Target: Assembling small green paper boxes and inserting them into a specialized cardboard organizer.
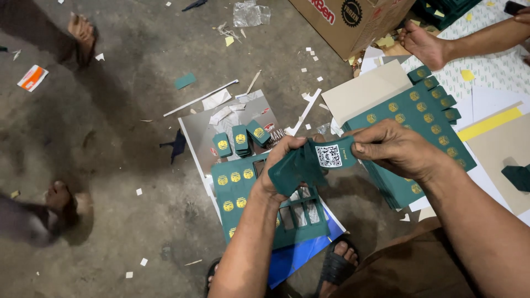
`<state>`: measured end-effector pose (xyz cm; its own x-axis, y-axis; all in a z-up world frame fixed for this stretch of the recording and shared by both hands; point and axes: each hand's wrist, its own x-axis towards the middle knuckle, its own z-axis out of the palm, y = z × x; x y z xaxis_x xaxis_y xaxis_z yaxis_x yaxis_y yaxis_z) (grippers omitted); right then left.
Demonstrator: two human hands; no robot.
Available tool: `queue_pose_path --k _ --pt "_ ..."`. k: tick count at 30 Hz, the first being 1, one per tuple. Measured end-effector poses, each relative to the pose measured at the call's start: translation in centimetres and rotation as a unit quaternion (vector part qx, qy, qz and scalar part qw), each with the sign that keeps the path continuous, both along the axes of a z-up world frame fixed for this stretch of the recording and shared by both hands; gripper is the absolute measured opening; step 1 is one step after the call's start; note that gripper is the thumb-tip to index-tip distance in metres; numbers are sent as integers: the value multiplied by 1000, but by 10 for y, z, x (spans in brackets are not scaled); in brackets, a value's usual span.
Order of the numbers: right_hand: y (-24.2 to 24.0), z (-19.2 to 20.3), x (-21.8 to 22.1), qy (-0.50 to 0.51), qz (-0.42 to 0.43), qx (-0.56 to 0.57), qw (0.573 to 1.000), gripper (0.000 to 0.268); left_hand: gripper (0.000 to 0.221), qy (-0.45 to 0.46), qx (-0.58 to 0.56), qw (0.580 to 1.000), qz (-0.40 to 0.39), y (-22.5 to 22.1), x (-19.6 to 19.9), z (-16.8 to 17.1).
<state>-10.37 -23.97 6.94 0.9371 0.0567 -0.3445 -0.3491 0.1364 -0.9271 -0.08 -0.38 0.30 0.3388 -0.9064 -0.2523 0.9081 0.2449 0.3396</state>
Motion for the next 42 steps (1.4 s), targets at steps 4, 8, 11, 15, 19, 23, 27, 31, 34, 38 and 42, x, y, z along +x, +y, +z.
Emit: queue_pose_path --k 4,8,11,15,19,23,27,31,34,38,42 --pt "-9 -13 -2 17 1 -2 1000 35 40 -12 -65 998 0 0 1 -17" --pt "-4 -8 0 -4 11 5 1000 33 40 -27 -69 997 -5 2 1 -5" --pt "-11 -16 -1 -9 15 5 1000 31 41 -29 -38 999 2 2 1 -3" --pt "-5 -10 2 8 -4 9 1000 32 42 -36 -30 999 15 2 2 -13" --pt "2 -2 0 -11 15 3 1000 33 39 -90 -38 994 51 -18 1 -97" --pt "14 -21 6 40 10 -89 995 54 46 -608 158 732 263 -41 6 -141" --pt "23 -56 23 141 -51 -1 989 65 55 -508 386 760 122 -10 -7 29" --pt "48 -37 34 176 -65 -56 981 62 50 -545 376 727 181 -16 -15 13" --pt "49 -40 35 171 -50 -40 983 56 46 -571 347 710 224 -13 -14 20" --pt "45 -38 42 177 -46 -67 981 48 41 -520 354 758 174 -8 -13 45" --pt "34 -53 39 124 -4 -157 980 48 41 -554 335 739 186 -10 -14 34"
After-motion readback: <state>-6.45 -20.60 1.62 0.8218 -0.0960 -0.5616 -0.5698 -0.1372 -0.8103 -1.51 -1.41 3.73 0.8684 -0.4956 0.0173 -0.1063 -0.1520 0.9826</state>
